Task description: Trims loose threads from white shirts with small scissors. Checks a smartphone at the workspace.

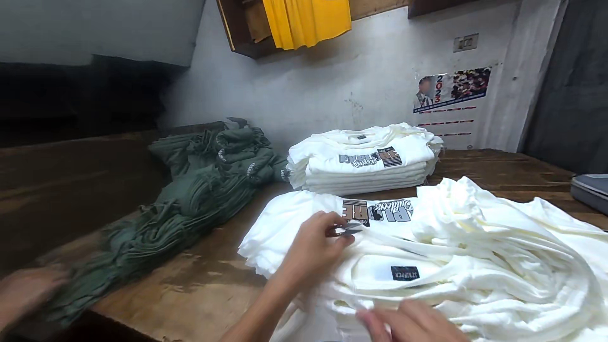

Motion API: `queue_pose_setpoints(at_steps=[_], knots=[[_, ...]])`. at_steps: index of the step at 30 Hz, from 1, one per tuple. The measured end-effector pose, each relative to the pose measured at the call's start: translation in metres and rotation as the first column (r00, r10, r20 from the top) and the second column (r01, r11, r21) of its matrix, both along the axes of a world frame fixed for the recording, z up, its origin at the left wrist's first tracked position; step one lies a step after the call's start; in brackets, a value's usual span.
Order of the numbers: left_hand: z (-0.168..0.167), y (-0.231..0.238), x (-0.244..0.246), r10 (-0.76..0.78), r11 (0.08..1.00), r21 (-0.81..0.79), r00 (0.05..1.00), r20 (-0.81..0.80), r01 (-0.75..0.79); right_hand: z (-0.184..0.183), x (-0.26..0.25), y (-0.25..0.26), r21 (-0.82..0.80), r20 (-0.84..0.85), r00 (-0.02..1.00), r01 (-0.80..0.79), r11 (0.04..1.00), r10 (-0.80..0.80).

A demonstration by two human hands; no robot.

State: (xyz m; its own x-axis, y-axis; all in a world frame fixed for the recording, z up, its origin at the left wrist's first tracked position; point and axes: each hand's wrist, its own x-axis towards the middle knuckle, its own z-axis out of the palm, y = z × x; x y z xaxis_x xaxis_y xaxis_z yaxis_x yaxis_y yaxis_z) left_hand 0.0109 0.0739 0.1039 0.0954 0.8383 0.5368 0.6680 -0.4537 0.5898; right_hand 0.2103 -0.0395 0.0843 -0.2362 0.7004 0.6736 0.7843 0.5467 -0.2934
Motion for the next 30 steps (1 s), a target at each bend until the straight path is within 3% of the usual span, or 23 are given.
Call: queue_pose_setpoints(at_steps=[2,4,6,9,11,12,15,17,19,21,24,27,28,30], knots=[[0.015,-0.023,-0.003,0.088,0.989,-0.119,0.996,-0.022,-0.090,0.002,-0.012,0.019,0.079,-0.021,0.997,0.075,0.994,-0.074],[0.030,-0.041,-0.004,0.107,0.945,-0.303,0.991,-0.076,-0.125,-0.007,-0.022,0.038,0.154,-0.045,0.999,0.000,0.988,0.007],[0.036,-0.050,-0.004,0.029,0.886,-0.457,0.994,-0.105,-0.074,-0.017,-0.032,0.048,0.303,-0.115,0.985,-0.088,0.949,0.128],[0.026,-0.055,-0.004,-0.049,0.882,-0.458,0.987,0.153,0.115,-0.027,-0.043,0.048,0.352,-0.311,0.925,-0.101,0.931,0.218],[0.018,-0.057,0.000,-0.037,0.902,-0.384,0.923,0.384,0.196,-0.028,-0.037,0.049,0.254,-0.485,0.853,-0.076,0.964,0.195],[0.015,-0.057,0.001,-0.034,0.904,-0.372,0.904,0.425,0.209,-0.027,-0.032,0.051,0.191,-0.550,0.817,-0.078,0.978,0.173],[0.011,-0.059,-0.002,-0.028,0.942,-0.312,0.955,0.295,0.124,-0.026,-0.028,0.053,0.080,-0.644,0.750,-0.128,0.988,0.150],[0.007,-0.060,-0.005,0.001,0.996,-0.091,0.998,0.067,0.006,-0.026,-0.027,0.051,0.073,-0.700,0.694,-0.167,0.983,0.170],[0.007,-0.061,-0.004,0.070,0.981,0.192,0.987,-0.148,-0.041,-0.025,-0.027,0.049,0.074,-0.742,0.648,-0.179,0.981,0.174],[0.011,-0.063,0.000,0.102,0.959,0.284,0.945,-0.311,-0.010,-0.026,-0.028,0.050,0.087,-0.750,0.637,-0.169,0.982,0.176],[0.016,-0.063,0.009,0.061,0.971,0.234,0.902,-0.428,0.045,-0.026,-0.031,0.052,0.097,-0.748,0.642,-0.146,0.985,0.169],[0.024,-0.055,0.004,-0.035,0.980,0.165,0.907,-0.419,0.114,-0.027,-0.027,0.051,0.185,-0.756,0.613,-0.133,0.974,0.227],[0.027,-0.051,-0.001,-0.124,0.979,0.095,0.902,-0.414,0.179,-0.030,-0.024,0.048,0.239,-0.714,0.653,-0.115,0.964,0.255],[0.033,-0.041,-0.009,-0.310,0.951,-0.124,0.877,-0.367,0.284,-0.040,-0.017,0.035,0.283,-0.497,0.845,-0.056,0.957,0.196]])
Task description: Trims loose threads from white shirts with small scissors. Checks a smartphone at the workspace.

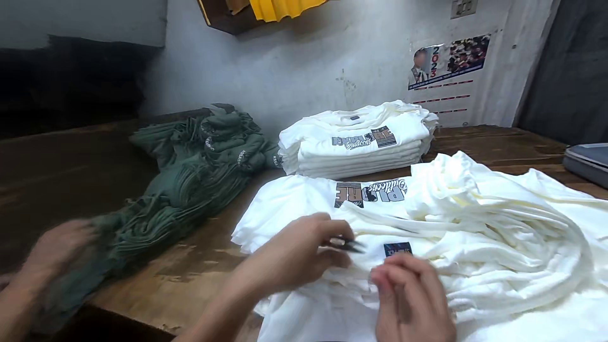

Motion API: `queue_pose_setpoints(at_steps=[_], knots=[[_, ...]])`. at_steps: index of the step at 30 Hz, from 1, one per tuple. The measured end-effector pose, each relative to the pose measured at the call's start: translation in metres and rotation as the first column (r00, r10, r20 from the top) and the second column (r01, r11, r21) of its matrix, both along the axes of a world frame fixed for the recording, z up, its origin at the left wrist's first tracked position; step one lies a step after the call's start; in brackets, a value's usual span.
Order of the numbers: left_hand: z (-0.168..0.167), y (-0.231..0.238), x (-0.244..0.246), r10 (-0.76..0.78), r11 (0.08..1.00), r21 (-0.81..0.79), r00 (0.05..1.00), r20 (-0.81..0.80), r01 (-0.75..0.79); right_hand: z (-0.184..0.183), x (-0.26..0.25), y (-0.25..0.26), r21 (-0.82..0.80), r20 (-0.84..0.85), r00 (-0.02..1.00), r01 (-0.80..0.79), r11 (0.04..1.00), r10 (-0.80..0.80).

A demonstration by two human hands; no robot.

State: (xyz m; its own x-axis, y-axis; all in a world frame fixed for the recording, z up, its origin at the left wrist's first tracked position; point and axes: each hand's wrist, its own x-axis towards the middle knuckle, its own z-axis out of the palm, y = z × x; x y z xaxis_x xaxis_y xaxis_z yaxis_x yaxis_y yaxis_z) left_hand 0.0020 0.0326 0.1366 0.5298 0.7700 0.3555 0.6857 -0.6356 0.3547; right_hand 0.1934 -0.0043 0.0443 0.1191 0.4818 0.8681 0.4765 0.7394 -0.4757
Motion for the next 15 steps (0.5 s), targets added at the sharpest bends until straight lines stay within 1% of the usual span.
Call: queue_pose_setpoints(at_steps=[1,2,3,4,5,6,7,8,9,10,11,13,14,15], knots=[[0.002,0.006,-0.003,-0.015,0.994,-0.112,1.000,0.020,0.017,-0.006,0.001,-0.008,0.022,0.161,0.985,0.055,0.998,-0.058],[0.004,0.011,-0.007,-0.008,0.979,-0.201,0.999,0.043,0.017,-0.012,0.001,-0.015,0.020,0.314,0.948,0.051,0.999,-0.055],[0.004,0.016,-0.011,0.010,0.963,-0.268,0.997,0.074,0.011,-0.017,0.001,-0.022,0.015,0.425,0.905,0.018,1.000,-0.023],[0.004,0.018,-0.015,0.032,0.949,-0.314,0.992,0.124,0.009,-0.020,0.001,-0.026,0.027,0.473,0.881,-0.022,0.999,0.006],[0.003,0.019,-0.017,0.061,0.936,-0.352,0.981,0.186,0.008,-0.020,0.002,-0.029,0.043,0.449,0.893,-0.066,0.997,0.040],[0.003,0.019,-0.017,0.096,0.920,-0.391,0.964,0.247,0.008,-0.017,0.003,-0.030,0.051,0.382,0.921,-0.104,0.993,0.077],[0.003,0.017,-0.016,0.123,0.907,-0.420,0.947,0.296,0.014,-0.010,0.002,-0.032,0.030,0.303,0.949,-0.097,0.995,0.083],[0.003,0.015,-0.015,0.137,0.898,-0.440,0.934,0.329,0.024,-0.001,0.000,-0.033,-0.011,0.237,0.971,-0.035,0.999,0.036],[0.004,0.014,-0.014,0.140,0.890,-0.454,0.928,0.344,0.034,0.011,-0.005,-0.031,-0.080,0.204,0.978,0.046,0.996,-0.029],[0.006,0.012,-0.013,0.135,0.884,-0.466,0.927,0.350,0.047,0.021,-0.012,-0.026,-0.168,0.207,0.975,0.120,0.978,-0.084],[0.007,0.010,-0.012,0.123,0.878,-0.475,0.927,0.355,0.065,0.030,-0.019,-0.020,-0.271,0.223,0.969,0.168,0.948,-0.108],[0.007,0.009,-0.009,0.108,0.869,-0.484,0.915,0.388,0.102,0.040,-0.033,-0.005,-0.488,0.232,0.970,0.179,0.854,-0.070],[0.006,0.009,-0.009,0.108,0.868,-0.483,0.904,0.413,0.116,0.042,-0.038,0.001,-0.549,0.216,0.976,0.154,0.822,-0.038],[0.004,0.009,-0.009,0.121,0.869,-0.480,0.889,0.441,0.120,0.037,-0.041,0.006,-0.538,0.165,0.986,0.103,0.837,-0.016]])
